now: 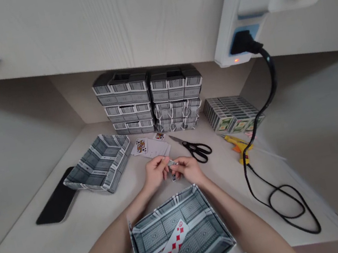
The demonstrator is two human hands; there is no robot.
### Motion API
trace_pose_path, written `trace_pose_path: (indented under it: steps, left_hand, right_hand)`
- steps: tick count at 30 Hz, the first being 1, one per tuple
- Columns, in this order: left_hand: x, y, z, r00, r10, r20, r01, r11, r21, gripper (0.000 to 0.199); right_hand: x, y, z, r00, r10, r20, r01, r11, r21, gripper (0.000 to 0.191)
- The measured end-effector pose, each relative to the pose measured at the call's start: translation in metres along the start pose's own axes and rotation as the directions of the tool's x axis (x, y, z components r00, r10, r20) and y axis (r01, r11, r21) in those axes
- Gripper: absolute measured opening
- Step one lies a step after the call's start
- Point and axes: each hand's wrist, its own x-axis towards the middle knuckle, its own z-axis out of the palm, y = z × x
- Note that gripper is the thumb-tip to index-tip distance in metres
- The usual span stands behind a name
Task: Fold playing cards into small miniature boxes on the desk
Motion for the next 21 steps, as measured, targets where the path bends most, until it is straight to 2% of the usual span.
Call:
trace_pose_path:
  steps: [2, 4, 8, 12, 17, 19, 21]
  left_hand:
    - [-0.001, -0.001, -0.001, 0.998, 0.048, -0.030, -0.046, 0.995, 0.091, 0.034]
    - [-0.002, 0.000, -0.002, 0.988, 0.145, -0.049, -0.130, 0.965, 0.228, 0.036]
    - [-0.001, 0.002, -0.004, 0.954, 0.301, -0.002, -0.270, 0.856, 0.442, 0.040]
    - [0.002, 0.002, -0.004, 0.949, 0.306, 0.080, -0.306, 0.822, 0.480, 0.039]
    - [0.006, -0.001, -0.004, 0.959, 0.270, 0.082, -0.276, 0.842, 0.464, 0.039]
    - [0.007, -0.003, -0.004, 0.959, 0.262, 0.107, -0.281, 0.836, 0.471, 0.038]
    - [0.007, -0.004, -0.004, 0.957, 0.259, 0.130, -0.289, 0.822, 0.491, 0.038]
  right_hand:
    - [0.000, -0.001, 0.000, 1.000, 0.018, 0.025, -0.018, 0.999, 0.035, 0.022]
    - [0.000, -0.003, -0.001, 0.999, 0.023, 0.036, -0.024, 0.999, 0.041, 0.024]
    - [-0.001, -0.006, -0.005, 0.999, 0.033, 0.032, -0.033, 0.999, 0.003, 0.026]
    - [-0.003, -0.006, -0.006, 0.996, 0.050, 0.070, -0.049, 0.999, -0.013, 0.030]
    - [-0.002, 0.002, -0.003, 0.997, 0.041, 0.067, -0.040, 0.999, -0.018, 0.031]
    - [-0.002, 0.006, -0.003, 0.998, 0.013, 0.062, -0.008, 0.997, -0.075, 0.036]
    - [-0.001, 0.008, -0.005, 0.996, -0.042, 0.080, 0.056, 0.981, -0.183, 0.029]
